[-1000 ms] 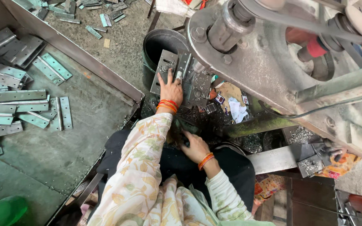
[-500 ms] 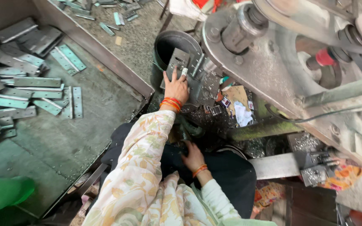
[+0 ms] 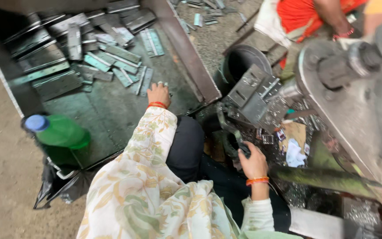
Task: The person repeatedly places metal plates into a hydraulic punching machine, activates the press, and removes the processed plates. They handle each plate individually, positioning it under the press and then moving it aside after operation.
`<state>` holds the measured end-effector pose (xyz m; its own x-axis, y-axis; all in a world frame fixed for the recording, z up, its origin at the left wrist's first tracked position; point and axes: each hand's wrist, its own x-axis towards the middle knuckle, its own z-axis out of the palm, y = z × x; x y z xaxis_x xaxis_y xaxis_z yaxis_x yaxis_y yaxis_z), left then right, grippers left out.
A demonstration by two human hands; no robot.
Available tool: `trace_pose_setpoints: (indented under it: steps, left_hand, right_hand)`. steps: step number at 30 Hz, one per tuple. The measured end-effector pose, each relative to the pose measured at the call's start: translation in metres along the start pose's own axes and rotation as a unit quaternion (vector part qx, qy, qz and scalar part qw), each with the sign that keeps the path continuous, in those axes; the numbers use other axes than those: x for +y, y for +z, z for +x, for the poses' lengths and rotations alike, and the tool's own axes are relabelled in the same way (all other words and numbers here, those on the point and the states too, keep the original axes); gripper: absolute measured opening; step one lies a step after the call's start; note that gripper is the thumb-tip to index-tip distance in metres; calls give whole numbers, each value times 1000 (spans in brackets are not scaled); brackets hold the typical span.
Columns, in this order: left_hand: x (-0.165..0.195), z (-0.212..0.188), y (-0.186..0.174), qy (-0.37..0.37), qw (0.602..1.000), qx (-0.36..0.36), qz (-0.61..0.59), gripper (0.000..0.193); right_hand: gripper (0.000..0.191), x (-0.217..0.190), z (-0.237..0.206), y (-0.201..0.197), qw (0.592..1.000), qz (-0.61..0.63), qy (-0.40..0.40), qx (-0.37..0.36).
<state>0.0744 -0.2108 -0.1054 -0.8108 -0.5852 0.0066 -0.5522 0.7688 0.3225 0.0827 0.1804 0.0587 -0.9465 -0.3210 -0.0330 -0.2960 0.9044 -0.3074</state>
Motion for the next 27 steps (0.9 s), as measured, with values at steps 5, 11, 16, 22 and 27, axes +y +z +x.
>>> trace_pose_setpoints:
  steps: [5,11,16,22,27]
  left_hand:
    - [-57,-10,2,-54,984,148,80,41]
    - [-72,0,1,-43,985,109,125,26]
    - [-73,-12,6,-17,980,185,70,29]
    - [-37,-71,25,81,995,55,2,31]
    - [-12,-93,28,98,992,27,-76,43]
  right_hand:
    - [39,7,1,5,1000,2,0,-4]
    - [39,8,0,3,1000,10,3,-5]
    - [39,2,-3,2,1000,4,12,-9]
    - [39,-1,-3,3,1000,5,23,-17]
    - [38,2,-3,7,1000,15,10,-5]
